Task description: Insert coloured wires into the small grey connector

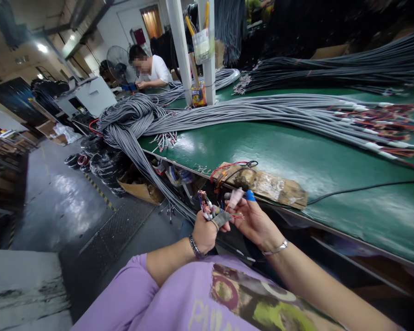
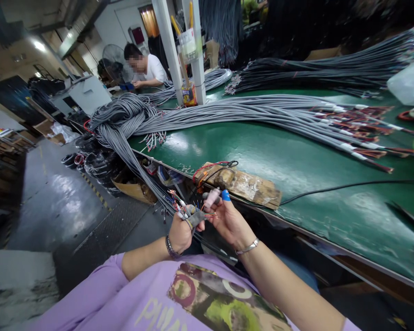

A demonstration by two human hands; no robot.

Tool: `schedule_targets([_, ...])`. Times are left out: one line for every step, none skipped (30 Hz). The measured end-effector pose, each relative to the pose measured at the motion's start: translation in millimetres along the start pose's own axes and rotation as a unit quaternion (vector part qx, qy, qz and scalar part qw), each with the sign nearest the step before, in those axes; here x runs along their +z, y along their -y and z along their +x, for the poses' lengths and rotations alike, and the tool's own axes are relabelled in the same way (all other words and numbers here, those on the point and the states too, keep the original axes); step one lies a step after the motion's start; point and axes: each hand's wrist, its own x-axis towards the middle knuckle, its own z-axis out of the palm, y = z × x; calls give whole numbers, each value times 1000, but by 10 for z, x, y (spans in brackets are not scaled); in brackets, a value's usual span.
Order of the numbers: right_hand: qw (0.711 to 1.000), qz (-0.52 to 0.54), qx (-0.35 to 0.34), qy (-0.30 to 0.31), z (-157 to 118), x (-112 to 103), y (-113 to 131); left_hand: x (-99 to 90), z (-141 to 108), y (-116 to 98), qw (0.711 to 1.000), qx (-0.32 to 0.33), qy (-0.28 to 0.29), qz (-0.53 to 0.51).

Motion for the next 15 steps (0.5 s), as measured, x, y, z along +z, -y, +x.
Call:
schedule_targets([1000, -2, 6, -7, -13, -10, 13, -10, -17, -5, 1000, -3, -2, -1])
schedule_targets([1000, -8, 13, -10, -23, -19, 28, -20, -37, -11, 1000, -5, -2, -3])
schedule_targets([1000, -17, 20, -8, -31, -25, 46, -30, -58, -19, 1000, -7, 0, -4])
schedule_targets([999, -24, 26, -5, -37, -26, 65, -38, -78, -30, 1000, -9, 3, -7])
schedule_targets([999, -30, 31, -1, -41, -21, 85, -44, -98, -45, 1000, -9, 7, -12])
schedule_targets([999, -36, 33, 0, -45, -10, 104, -44, -115, -62, 1000, -10, 11, -19])
schedule_targets([999, -42, 33, -1, -48, 5, 121, -40, -129, -82, 999, -14, 16, -25])
schedule_targets([998, -50, 30, -4, -51, 22, 135, -32, -140, -103, 999, -21, 22, -32])
schedule_targets([998, -59, 26, -7, -54, 38, 144, -19, -147, -123, 998, -30, 27, -40])
schedule_targets([998, -66, 21, -9, -57, 51, 149, -3, -149, -140, 998, -39, 31, -47])
schedule_targets([997, -70, 16, -11, -60, 58, 147, 14, -148, -153, 997, -47, 34, -54])
schedule_targets([997, -69, 13, -13, -61, 57, 140, 32, -143, -160, 996, -53, 35, -58])
schedule_targets([998, -66, 10, -16, -61, 47, 126, 49, -136, -161, 996, -56, 33, -60])
schedule_targets([998, -65, 2, -22, -57, 31, 108, 65, -127, -158, 996, -57, 30, -60])
schedule_targets([997, -71, -14, -33, -51, 9, 87, 81, -117, -151, 996, -59, 25, -58])
